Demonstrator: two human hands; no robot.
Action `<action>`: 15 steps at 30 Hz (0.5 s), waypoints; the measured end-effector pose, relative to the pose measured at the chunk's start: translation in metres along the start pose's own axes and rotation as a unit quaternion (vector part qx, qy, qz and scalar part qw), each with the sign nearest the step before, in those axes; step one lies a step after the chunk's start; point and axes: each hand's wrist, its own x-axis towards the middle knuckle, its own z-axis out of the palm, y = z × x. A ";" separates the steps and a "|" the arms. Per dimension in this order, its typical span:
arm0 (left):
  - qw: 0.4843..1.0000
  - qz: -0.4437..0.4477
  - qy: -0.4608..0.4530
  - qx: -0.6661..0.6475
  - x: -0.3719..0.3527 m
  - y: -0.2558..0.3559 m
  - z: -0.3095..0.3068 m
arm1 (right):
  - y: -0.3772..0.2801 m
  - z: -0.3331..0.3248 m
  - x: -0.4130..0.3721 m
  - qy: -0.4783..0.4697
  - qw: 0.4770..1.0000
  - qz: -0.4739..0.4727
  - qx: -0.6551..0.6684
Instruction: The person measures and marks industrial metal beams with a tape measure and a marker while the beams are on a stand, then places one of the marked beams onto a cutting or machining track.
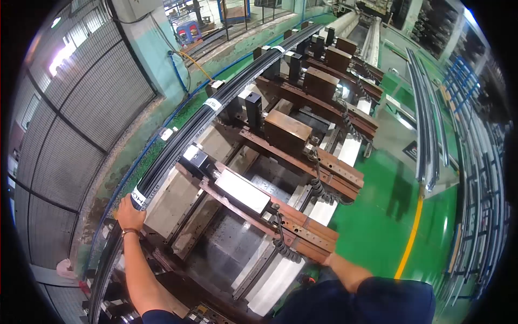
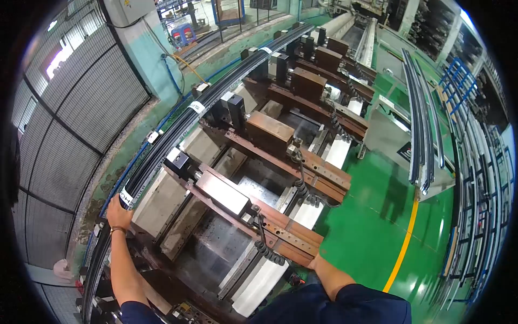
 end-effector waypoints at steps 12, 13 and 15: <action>1.000 0.012 0.017 -0.011 0.000 0.002 -0.002 | 0.008 0.053 -0.031 0.057 0.998 -0.010 -0.002; 1.000 0.011 0.017 -0.012 0.000 0.002 -0.002 | 0.007 0.050 -0.030 0.054 0.999 -0.011 0.001; 1.000 0.014 0.018 -0.010 0.001 0.001 -0.001 | 0.007 0.046 -0.028 0.053 0.999 -0.010 0.001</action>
